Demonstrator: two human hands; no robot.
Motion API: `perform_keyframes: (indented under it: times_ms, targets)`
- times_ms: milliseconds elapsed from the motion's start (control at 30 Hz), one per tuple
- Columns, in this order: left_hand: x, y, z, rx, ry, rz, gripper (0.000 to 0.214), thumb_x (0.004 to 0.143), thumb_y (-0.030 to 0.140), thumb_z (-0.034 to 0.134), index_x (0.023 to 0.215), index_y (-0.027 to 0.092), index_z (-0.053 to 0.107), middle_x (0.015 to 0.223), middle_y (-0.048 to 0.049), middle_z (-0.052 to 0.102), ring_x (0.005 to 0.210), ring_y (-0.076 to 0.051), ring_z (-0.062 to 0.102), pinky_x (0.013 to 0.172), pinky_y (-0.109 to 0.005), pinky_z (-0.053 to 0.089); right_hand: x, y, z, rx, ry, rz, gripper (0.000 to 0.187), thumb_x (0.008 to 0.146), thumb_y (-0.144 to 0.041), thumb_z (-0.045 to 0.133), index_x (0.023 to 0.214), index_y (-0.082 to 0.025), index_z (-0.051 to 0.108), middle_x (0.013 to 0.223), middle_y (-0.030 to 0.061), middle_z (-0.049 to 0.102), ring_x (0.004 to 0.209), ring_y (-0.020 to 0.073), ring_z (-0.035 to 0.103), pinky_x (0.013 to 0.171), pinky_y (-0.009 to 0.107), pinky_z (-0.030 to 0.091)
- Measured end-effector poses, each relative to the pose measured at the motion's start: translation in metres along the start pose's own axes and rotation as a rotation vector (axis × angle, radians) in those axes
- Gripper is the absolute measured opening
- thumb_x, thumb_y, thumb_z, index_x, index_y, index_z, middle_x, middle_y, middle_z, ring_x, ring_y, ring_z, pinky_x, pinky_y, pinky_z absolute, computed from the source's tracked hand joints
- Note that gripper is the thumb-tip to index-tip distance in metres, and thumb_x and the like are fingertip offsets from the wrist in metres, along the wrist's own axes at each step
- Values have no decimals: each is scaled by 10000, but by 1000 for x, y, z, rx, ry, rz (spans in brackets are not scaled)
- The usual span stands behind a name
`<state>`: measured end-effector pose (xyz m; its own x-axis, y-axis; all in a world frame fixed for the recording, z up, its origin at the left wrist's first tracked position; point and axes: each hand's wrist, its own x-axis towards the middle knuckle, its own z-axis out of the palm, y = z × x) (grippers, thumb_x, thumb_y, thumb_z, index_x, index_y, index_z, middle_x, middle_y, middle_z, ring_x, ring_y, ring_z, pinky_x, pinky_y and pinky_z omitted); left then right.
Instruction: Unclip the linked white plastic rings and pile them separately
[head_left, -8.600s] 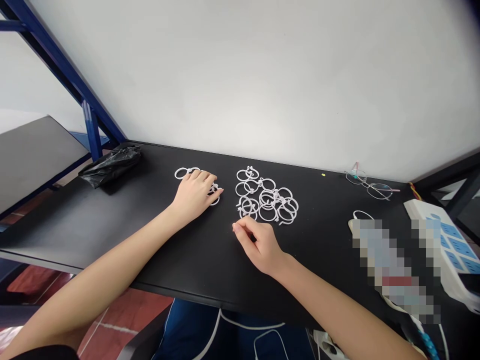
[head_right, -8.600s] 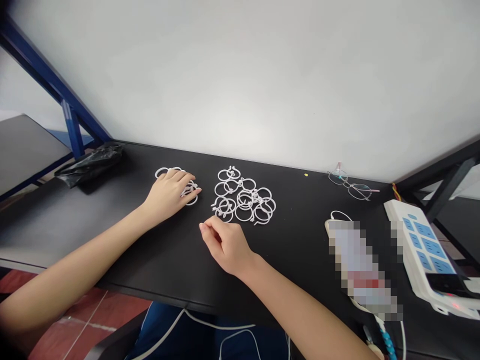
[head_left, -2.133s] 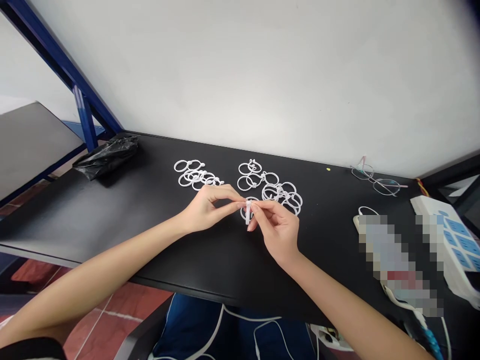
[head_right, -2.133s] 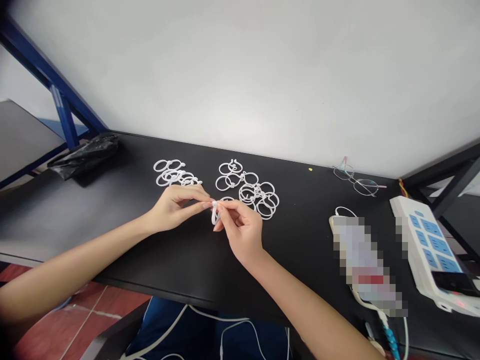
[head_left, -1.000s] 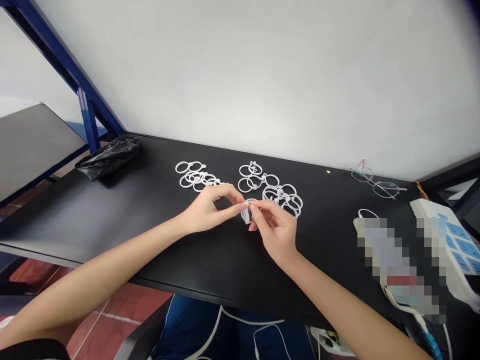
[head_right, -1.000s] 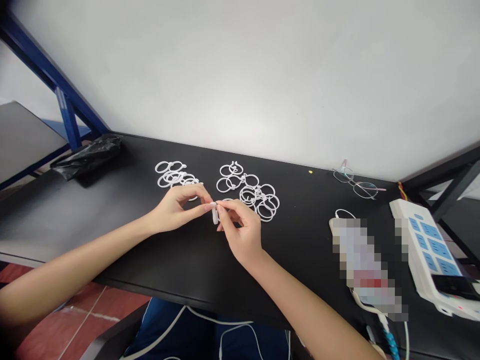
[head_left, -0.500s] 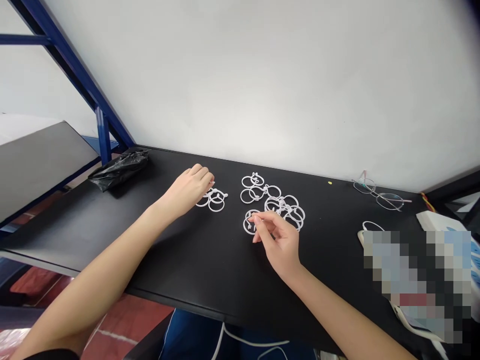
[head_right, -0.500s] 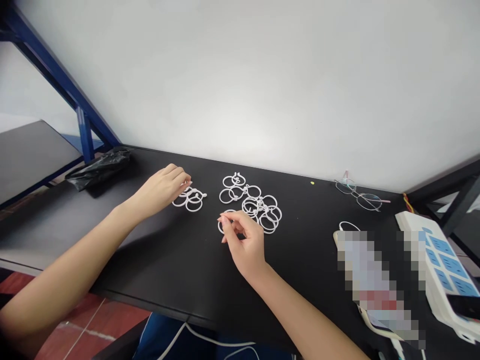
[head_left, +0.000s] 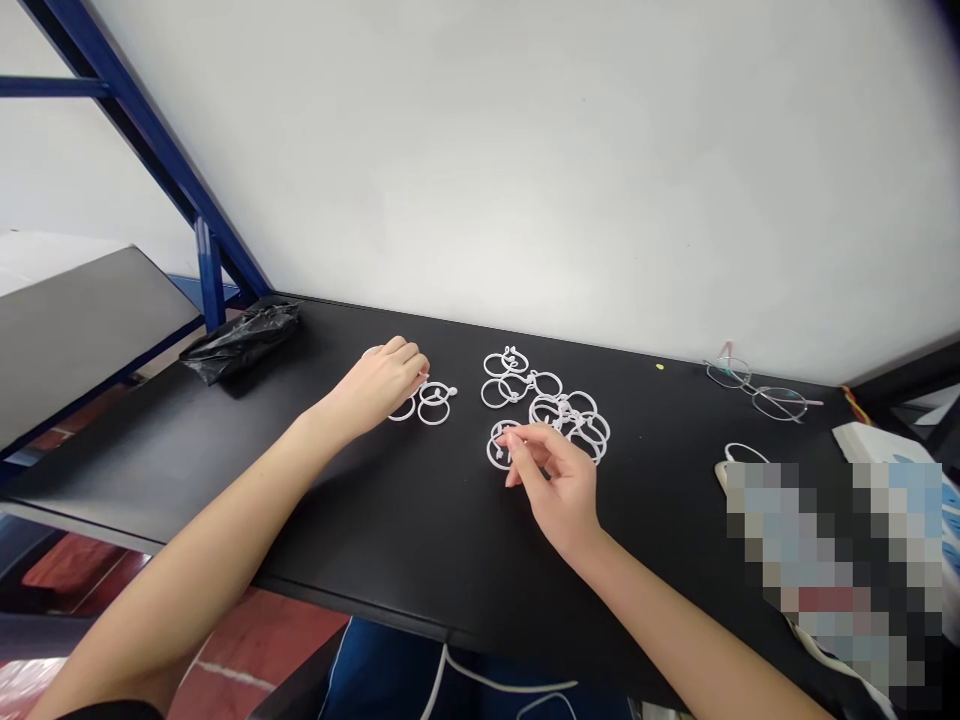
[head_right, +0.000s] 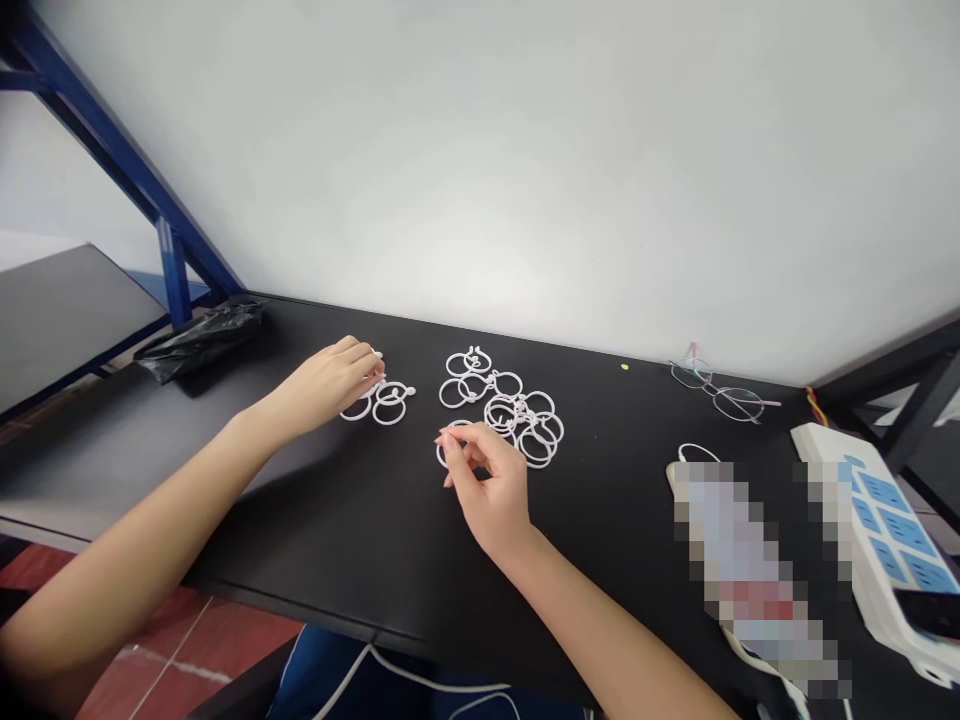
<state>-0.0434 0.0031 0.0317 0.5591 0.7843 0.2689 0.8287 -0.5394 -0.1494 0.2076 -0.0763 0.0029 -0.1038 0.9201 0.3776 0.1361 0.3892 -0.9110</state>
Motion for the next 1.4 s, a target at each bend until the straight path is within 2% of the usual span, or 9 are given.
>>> perform_keyframes:
  times_ms: [200, 433, 633, 767, 933, 1167, 1400]
  targets:
    - [0, 4, 3, -12, -25, 33, 212, 982, 180, 458, 898, 128, 645, 868, -89, 604, 828, -239, 537, 736, -353, 444, 1, -2, 0, -7, 1, -6, 109, 928, -240, 587, 879, -207, 678, 832, 14, 692, 496, 84, 613, 500, 239, 516]
    - [-1, 3, 6, 45, 14, 52, 282, 1000, 200, 408, 853, 143, 642, 821, -92, 594, 794, -237, 542, 703, -354, 439, 2, -3, -1, -73, -21, -6, 112, 917, -249, 588, 867, -199, 675, 760, 11, 703, 463, 97, 598, 456, 242, 495]
    - [-1, 8, 2, 21, 44, 67, 277, 996, 199, 411, 848, 141, 637, 827, -96, 591, 799, -236, 534, 713, -356, 443, 6, 6, -2, -433, -50, -179, 77, 851, -178, 625, 808, -219, 675, 751, 13, 720, 614, 147, 638, 543, 273, 493]
    - [0, 14, -3, -62, 63, 83, 294, 1008, 215, 389, 869, 142, 638, 840, -88, 593, 797, -224, 529, 709, -347, 446, 6, 8, -3, -568, -163, -116, 114, 772, -119, 687, 787, -230, 666, 774, 7, 711, 735, 190, 649, 518, 265, 464]
    - [1, 27, -5, -187, 108, 159, 327, 1018, 236, 388, 843, 133, 644, 817, -77, 606, 761, -199, 508, 712, -330, 446, 6, 10, -3, -556, -212, -82, 171, 765, -54, 656, 794, -222, 658, 812, 12, 713, 758, 193, 642, 508, 262, 448]
    - [0, 41, -8, -235, 149, 240, 301, 1012, 235, 402, 908, 131, 665, 831, -85, 630, 786, -194, 528, 723, -323, 468, 5, 8, -1, -487, -109, -206, 166, 821, -83, 602, 756, -227, 652, 722, 9, 687, 691, 176, 603, 520, 276, 469]
    - [-3, 45, -8, -286, 209, 266, 238, 990, 289, 474, 1097, 144, 629, 885, -86, 646, 855, -207, 574, 753, -324, 494, 5, 4, 0, -453, -29, -335, 172, 872, -131, 613, 788, -257, 693, 663, 12, 670, 733, 201, 585, 577, 319, 527]
